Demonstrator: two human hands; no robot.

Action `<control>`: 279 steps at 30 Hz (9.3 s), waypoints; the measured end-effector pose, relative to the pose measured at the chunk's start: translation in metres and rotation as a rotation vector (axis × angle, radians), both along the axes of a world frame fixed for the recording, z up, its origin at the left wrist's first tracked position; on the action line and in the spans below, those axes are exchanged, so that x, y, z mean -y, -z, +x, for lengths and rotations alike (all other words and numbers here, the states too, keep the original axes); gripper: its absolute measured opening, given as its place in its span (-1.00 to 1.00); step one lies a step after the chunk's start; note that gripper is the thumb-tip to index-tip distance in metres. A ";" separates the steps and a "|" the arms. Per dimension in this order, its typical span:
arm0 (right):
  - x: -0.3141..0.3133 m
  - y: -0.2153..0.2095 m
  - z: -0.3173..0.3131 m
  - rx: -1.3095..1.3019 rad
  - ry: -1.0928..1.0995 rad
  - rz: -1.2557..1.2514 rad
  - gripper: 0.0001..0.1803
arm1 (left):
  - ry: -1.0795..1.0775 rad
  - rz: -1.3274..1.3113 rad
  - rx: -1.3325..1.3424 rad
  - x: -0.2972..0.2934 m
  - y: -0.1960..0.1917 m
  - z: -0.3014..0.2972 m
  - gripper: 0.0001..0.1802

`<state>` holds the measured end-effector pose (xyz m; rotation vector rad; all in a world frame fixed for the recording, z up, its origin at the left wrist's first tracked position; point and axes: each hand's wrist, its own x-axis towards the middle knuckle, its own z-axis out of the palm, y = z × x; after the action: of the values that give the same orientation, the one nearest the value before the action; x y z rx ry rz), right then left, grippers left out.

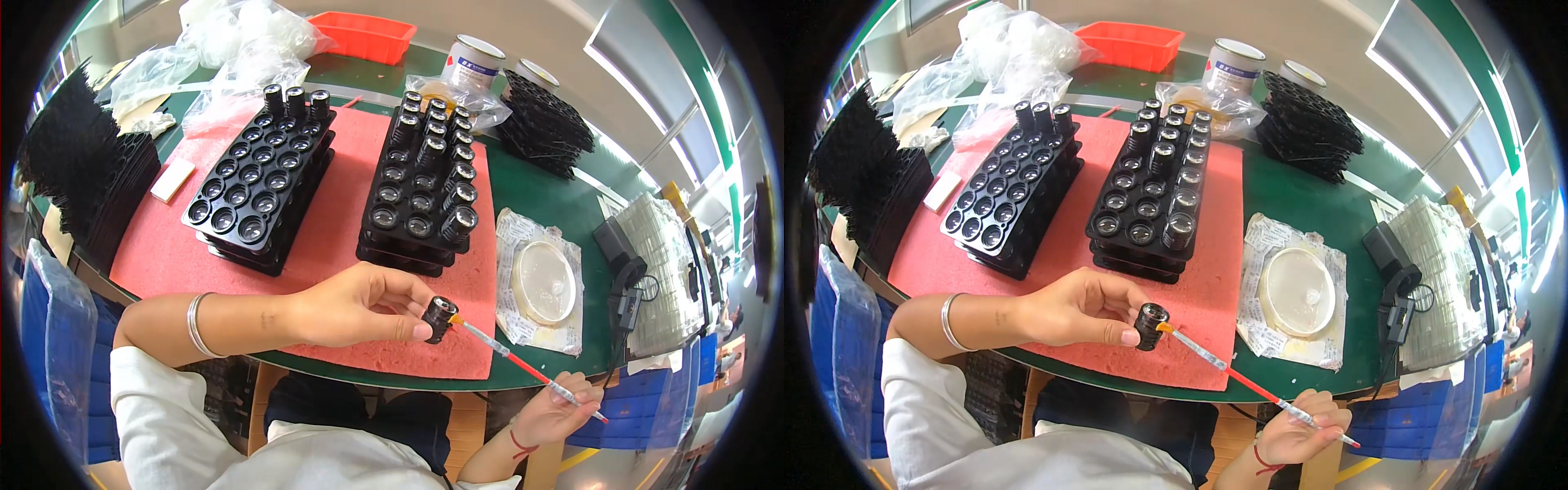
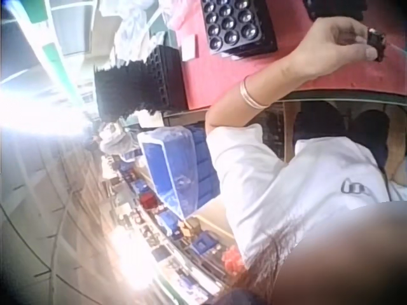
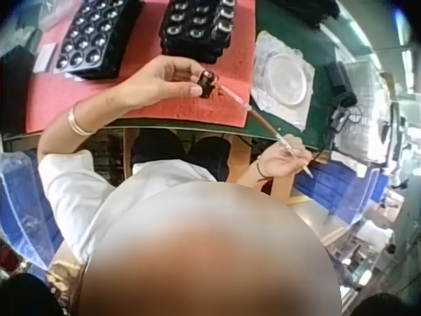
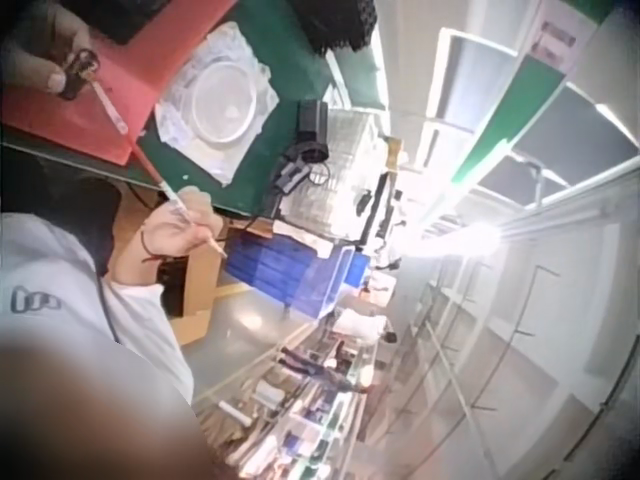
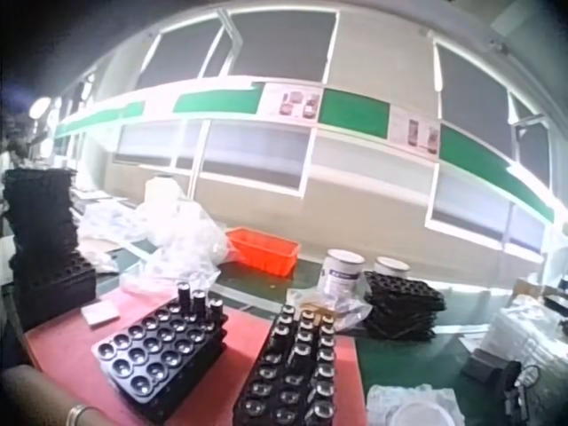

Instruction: Wiping lens housing components and applying a sealant or adhesive using a brush.

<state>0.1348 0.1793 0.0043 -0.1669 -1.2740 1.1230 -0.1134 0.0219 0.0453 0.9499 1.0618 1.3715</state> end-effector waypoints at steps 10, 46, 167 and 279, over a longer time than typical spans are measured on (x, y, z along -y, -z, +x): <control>0.004 -0.002 -0.010 -0.282 0.101 -0.341 -0.65 | -0.103 0.038 -0.118 0.001 -0.013 0.004 -0.76; -0.006 0.012 -0.003 -0.094 0.140 -0.232 -0.63 | -0.415 0.505 -1.108 0.032 -0.077 -0.010 -0.67; -0.006 0.013 -0.003 -0.198 -0.038 -0.193 -0.67 | 0.119 0.033 -0.059 -0.011 -0.005 0.009 -0.67; -0.003 -0.006 -0.001 0.033 0.117 0.040 -0.67 | -0.083 0.019 -0.079 -0.022 0.005 0.003 -0.68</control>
<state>0.1334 0.1822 0.0098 -0.2283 -1.2987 0.9971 -0.1103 0.0442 0.0406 0.9903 1.1607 1.4239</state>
